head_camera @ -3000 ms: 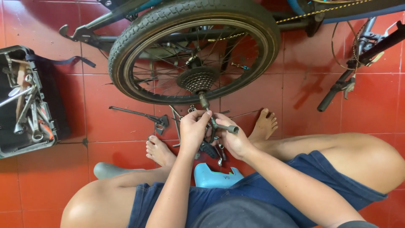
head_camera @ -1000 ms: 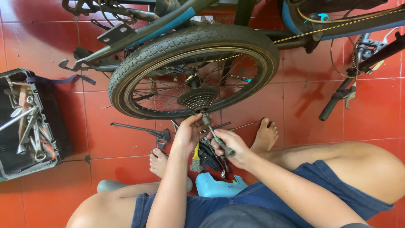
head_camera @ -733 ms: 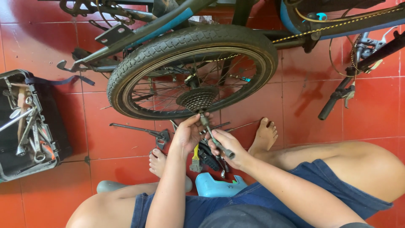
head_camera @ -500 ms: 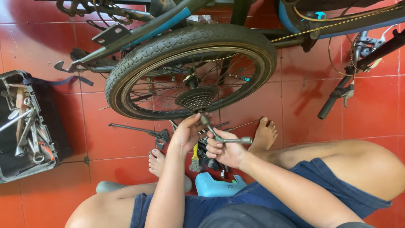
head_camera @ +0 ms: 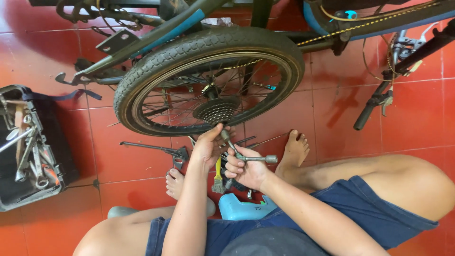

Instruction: Repairing or adjusting the rear hub and cassette of a bicycle wheel using various hand tools like wrenches and screwdrivers.

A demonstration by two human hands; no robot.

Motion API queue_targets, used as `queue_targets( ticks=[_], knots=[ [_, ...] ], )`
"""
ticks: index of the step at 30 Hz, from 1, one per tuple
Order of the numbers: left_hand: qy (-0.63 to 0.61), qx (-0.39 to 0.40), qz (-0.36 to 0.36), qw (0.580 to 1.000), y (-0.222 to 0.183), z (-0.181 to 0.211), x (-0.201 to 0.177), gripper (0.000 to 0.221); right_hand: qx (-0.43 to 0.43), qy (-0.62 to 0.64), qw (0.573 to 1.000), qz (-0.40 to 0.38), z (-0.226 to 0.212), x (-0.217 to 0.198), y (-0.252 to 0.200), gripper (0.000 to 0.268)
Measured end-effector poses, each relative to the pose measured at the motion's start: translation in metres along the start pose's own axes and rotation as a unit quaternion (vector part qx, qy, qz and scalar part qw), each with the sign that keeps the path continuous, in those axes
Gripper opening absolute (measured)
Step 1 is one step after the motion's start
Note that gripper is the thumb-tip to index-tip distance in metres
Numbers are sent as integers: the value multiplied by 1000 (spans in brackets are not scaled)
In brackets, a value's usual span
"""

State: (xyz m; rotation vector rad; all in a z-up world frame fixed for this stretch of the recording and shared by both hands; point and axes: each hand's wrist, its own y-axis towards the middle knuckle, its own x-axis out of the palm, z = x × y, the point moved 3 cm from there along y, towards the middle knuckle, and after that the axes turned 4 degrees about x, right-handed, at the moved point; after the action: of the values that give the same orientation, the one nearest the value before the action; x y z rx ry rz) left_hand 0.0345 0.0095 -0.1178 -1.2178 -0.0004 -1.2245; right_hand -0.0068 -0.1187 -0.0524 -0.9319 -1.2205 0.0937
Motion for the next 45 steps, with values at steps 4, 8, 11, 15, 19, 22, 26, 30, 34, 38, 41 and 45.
queue_targets(
  ticks=[4,8,11,15,19,22,26,30,34,38,41,45],
  knots=[
    [11,2,2,1000,6,-4,-3,30,-25,-27,999,8,-3,0,-2,23],
    [8,2,16,1000,-12,6,8,29,-25,-55,998,22,-5,-1,-1,26],
    [53,11,15,998,-28,17,9,49,-5,-47,999,23,-15,-6,-5,26],
    [266,37,98,958,-3,-14,-80,53,41,-134,990,28,-19,-28,-21,31],
    [579,-37,174,796,36,-82,-162,43,-6,-421,900,111,-33,-20,-39,34],
    [633,-73,150,756,30,-118,-165,48,-47,-601,774,194,-37,-49,-23,21],
    [644,-123,149,740,8,-125,-120,47,48,-792,536,287,-28,-96,1,53],
    [622,-105,184,753,7,-143,-105,40,72,-853,447,259,-12,-126,23,41],
    [654,-128,173,725,-3,-138,-98,37,52,-865,430,253,6,-128,53,42],
    [615,-115,164,763,-13,-122,-96,37,36,-861,431,266,14,-118,56,36],
    [607,-97,160,772,-8,-121,-104,37,44,-876,389,282,19,-141,71,34],
    [622,-61,145,767,4,-125,-119,35,57,-895,345,277,28,-168,82,34]
  ],
)
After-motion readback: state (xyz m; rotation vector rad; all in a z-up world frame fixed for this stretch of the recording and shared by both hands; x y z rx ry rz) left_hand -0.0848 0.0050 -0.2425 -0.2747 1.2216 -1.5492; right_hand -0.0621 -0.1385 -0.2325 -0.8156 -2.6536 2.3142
